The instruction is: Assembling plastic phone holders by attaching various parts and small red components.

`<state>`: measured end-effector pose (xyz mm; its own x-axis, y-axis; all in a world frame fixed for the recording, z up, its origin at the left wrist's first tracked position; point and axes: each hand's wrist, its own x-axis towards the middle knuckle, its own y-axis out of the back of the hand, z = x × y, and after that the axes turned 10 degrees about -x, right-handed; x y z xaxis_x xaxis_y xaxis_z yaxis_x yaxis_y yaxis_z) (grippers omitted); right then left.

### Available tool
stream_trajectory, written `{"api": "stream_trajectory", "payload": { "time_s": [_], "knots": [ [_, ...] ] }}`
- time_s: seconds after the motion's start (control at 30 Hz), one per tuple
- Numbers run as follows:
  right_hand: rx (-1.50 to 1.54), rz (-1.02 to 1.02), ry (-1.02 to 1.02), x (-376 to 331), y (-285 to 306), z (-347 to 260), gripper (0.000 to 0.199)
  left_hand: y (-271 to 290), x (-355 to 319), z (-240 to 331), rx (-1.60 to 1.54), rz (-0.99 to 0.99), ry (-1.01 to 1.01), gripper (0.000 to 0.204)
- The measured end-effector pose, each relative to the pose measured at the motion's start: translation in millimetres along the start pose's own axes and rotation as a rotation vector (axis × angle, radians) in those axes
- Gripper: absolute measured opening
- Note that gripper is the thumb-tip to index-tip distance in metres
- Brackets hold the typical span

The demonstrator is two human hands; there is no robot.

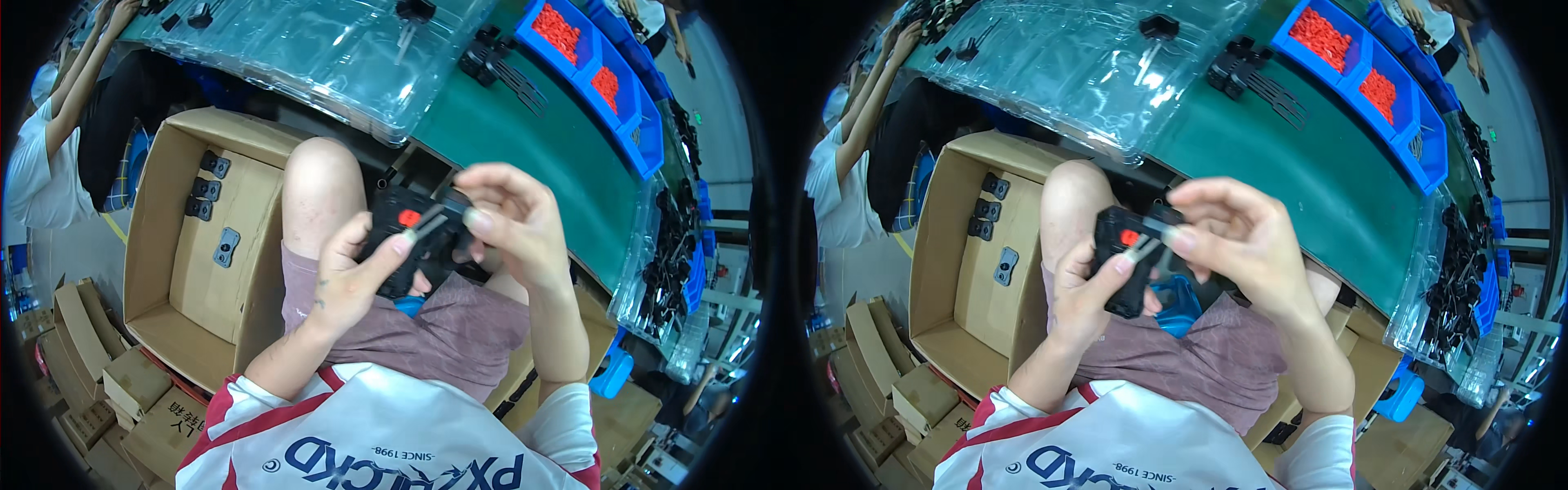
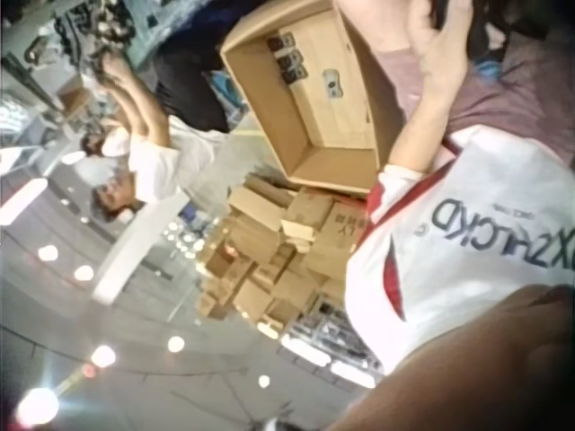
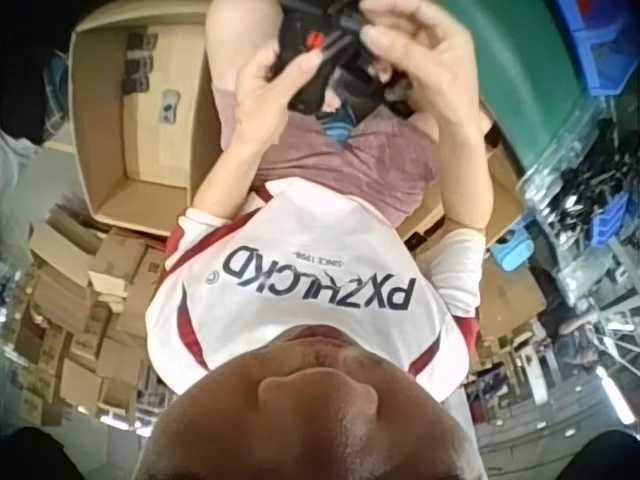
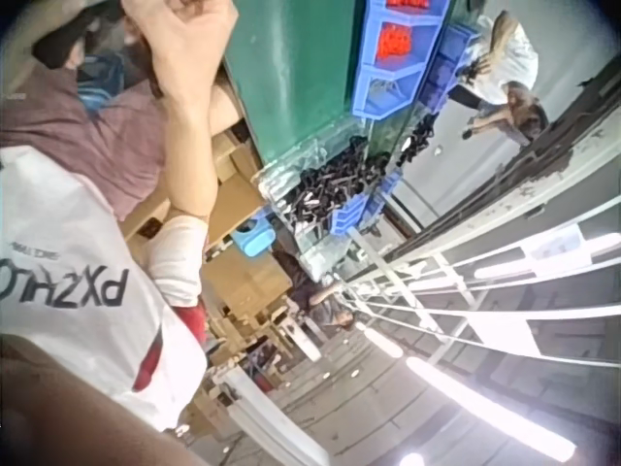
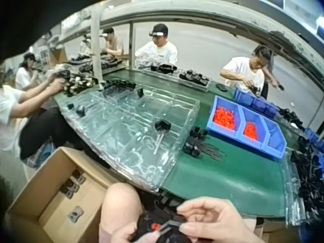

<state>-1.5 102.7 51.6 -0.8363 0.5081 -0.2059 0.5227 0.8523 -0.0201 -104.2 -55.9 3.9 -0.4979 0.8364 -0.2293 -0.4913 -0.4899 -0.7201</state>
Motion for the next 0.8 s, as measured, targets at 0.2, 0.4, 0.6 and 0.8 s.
{"api": "stream_trajectory", "payload": {
  "time_s": [0.2, 0.4, 0.6, 0.8],
  "knots": [
    [-0.349, -0.140, 0.192, 101.2, -20.7, -24.7, 0.033, 30.8, -1.9, 24.5, -0.062, 0.149, -0.141, 0.013],
    [-1.330, 0.615, 0.729, 220.7, 11.4, -43.5, 0.022, 32.3, -5.1, 32.2, 0.027, 0.098, -0.125, 0.013],
    [-1.168, 0.536, 0.376, 180.1, 4.4, -62.7, 0.030, 28.5, -5.3, 33.3, 0.100, 0.024, -0.044, 0.013],
    [-0.807, -0.031, 0.356, 80.0, -16.6, -43.3, 0.024, 25.3, 0.4, 28.2, 0.133, -0.117, 0.116, 0.012]
  ]
}}
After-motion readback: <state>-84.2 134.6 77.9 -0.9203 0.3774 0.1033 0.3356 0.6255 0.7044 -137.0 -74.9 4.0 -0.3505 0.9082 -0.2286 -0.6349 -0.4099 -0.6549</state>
